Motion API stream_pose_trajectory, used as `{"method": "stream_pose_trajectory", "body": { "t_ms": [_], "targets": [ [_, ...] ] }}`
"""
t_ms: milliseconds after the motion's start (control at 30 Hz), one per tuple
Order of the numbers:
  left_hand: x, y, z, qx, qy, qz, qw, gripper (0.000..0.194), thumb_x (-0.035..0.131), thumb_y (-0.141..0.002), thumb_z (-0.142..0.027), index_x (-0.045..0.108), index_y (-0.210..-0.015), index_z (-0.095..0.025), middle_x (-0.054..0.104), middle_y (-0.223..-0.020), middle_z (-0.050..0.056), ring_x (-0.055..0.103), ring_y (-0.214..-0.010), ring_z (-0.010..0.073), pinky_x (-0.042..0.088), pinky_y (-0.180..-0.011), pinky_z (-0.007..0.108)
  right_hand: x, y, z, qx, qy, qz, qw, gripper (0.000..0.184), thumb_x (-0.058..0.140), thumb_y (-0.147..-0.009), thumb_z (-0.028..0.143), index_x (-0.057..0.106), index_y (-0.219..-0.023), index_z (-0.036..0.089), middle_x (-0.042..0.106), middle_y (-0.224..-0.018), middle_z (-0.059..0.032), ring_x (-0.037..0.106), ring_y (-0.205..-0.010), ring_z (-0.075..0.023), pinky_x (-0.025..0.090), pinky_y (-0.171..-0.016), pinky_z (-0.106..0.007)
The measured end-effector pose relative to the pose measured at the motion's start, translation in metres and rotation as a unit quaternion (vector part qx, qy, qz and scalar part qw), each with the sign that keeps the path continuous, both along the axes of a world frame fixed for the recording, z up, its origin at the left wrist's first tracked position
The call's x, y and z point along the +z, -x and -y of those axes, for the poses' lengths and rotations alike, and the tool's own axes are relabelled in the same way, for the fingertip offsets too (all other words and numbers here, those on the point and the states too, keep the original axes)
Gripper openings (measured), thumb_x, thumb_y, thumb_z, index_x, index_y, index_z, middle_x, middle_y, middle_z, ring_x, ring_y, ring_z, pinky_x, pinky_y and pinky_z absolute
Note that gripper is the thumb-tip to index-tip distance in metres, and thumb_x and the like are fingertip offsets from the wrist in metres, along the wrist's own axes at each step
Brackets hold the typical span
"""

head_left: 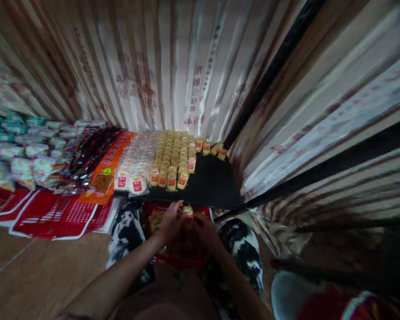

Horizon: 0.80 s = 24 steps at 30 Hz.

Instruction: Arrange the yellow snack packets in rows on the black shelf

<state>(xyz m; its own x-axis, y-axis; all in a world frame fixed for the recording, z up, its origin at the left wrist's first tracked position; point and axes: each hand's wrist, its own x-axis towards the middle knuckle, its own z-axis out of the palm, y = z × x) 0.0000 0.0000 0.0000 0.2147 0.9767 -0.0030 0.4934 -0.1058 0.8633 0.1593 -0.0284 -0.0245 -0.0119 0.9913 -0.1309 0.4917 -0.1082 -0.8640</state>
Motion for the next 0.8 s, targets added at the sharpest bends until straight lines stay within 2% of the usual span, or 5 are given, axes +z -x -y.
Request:
{"method": "stream_pose_trajectory", "body": {
  "t_ms": [100,200,400,633,800],
  "targets": [
    [0.005,-0.006,0.005,0.029,-0.077,-0.024,0.996,0.033,0.044,-0.085,-0.014,0.054,-0.116,-0.016,0.058,-0.114,0.009,0.057,-0.104,0.019,0.046,-0.096,0.037,0.012,-0.004,-0.003,-0.024,-0.017,-0.046,0.999,0.032,0.052,-0.077,0.041,0.067,-0.095,0.019,0.071,-0.095,-0.0073,0.064,-0.089,-0.0238,0.049,-0.084,-0.038],
    [0.012,-0.013,0.008,0.012,-0.145,-0.029,0.989,0.032,0.034,-0.09,-0.016,0.056,-0.113,-0.016,0.06,-0.109,0.009,0.056,-0.104,0.0189,0.047,-0.095,0.037,0.023,-0.008,-0.012,-0.048,-0.028,-0.103,0.993,0.03,0.055,-0.076,0.042,0.066,-0.093,0.02,0.072,-0.092,-0.0066,0.065,-0.085,-0.0223,0.051,-0.079,-0.035],
    [0.019,-0.032,0.001,-0.005,-0.229,-0.025,0.973,0.038,0.031,-0.092,-0.02,0.048,-0.125,-0.01,0.056,-0.123,0.015,0.049,-0.119,0.0212,0.041,-0.103,0.041,0.036,-0.017,-0.046,-0.101,-0.025,-0.152,0.983,0.041,0.06,-0.072,0.05,0.065,-0.096,0.017,0.069,-0.083,-0.0054,0.06,-0.059,-0.0155,0.049,-0.055,-0.026],
    [0.017,-0.06,-0.027,-0.023,-0.197,-0.036,0.979,0.045,0.027,-0.093,-0.025,0.046,-0.13,-0.008,0.046,-0.138,0.016,0.04,-0.131,0.0215,0.034,-0.111,0.04,0.029,-0.027,-0.096,-0.135,-0.067,-0.117,0.982,0.044,0.059,-0.07,0.051,0.064,-0.094,0.015,0.066,-0.075,-0.0036,0.057,-0.053,-0.0136,0.047,-0.055,-0.027],
    [0.011,-0.08,-0.049,0.029,-0.114,-0.033,0.992,0.05,0.025,-0.093,-0.026,0.038,-0.136,-0.005,0.04,-0.143,0.015,0.033,-0.135,0.0195,0.028,-0.114,0.038,0.028,-0.023,-0.124,-0.127,-0.083,-0.099,0.983,0.038,0.055,-0.072,0.048,0.065,-0.091,0.017,0.067,-0.072,-0.0028,0.059,-0.056,-0.0154,0.048,-0.057,-0.027]
  ]
}}
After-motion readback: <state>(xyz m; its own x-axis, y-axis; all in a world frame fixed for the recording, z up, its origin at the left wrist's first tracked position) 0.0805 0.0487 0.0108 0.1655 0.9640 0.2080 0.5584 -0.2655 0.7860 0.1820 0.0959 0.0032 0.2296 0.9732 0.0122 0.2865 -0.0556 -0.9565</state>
